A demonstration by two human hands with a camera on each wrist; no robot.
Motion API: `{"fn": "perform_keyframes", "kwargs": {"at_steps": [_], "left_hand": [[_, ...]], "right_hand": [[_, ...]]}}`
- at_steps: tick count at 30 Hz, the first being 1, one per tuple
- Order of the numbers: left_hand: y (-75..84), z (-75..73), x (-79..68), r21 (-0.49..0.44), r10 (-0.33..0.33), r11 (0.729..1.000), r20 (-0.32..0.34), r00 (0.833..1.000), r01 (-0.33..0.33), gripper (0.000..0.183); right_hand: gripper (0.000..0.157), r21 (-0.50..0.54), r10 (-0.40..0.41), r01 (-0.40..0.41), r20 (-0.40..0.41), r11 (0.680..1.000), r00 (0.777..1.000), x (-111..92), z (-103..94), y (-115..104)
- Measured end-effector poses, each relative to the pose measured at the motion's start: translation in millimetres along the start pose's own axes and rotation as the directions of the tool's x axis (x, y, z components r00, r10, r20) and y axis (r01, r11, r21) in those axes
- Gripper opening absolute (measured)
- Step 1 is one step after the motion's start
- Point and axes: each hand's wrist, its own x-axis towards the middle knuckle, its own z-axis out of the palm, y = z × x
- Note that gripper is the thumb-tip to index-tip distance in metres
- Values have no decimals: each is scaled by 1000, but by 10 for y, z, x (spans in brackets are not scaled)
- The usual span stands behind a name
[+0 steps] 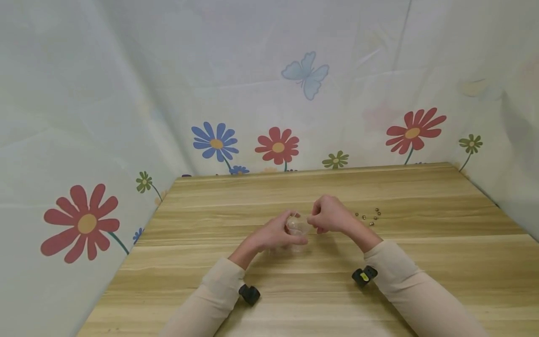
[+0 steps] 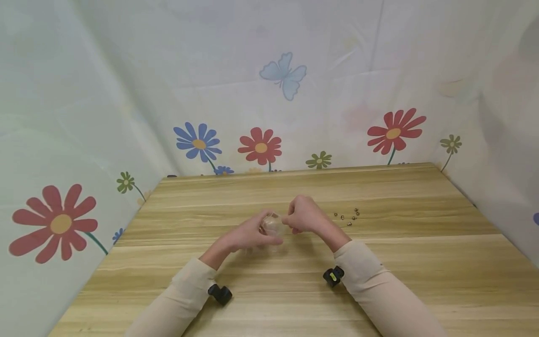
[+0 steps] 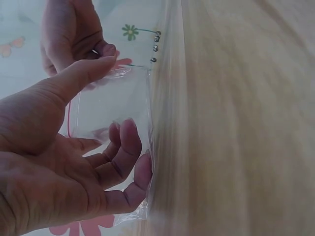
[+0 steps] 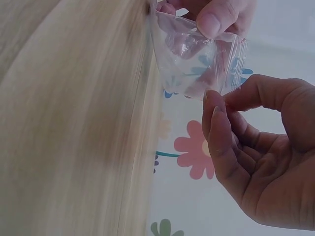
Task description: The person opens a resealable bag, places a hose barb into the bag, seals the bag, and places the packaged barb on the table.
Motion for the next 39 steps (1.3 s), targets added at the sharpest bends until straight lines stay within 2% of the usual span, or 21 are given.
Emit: {"fn": "perform_keyframes", "kwargs": {"at_steps": [12, 23, 30, 39], "left_hand": [[8, 2, 3, 35, -9, 999, -23, 1000, 10, 77], [3, 12, 21, 16, -5, 1000, -13, 1000, 6, 79], [17, 25, 30, 16, -23, 1000, -10, 1000, 23, 88], [41, 25, 3, 1, -25, 1000, -12, 1000, 25, 84]], "right_hand": [[17, -8, 22, -22, 23, 1000, 1000, 14, -10, 41], [15, -17, 4, -3, 45, 1000, 999, 13, -25, 71], [14, -17, -2, 3, 50, 1000, 999, -1, -26, 48], [13, -15, 11, -10, 63, 1000, 998, -6, -24, 39]]}}
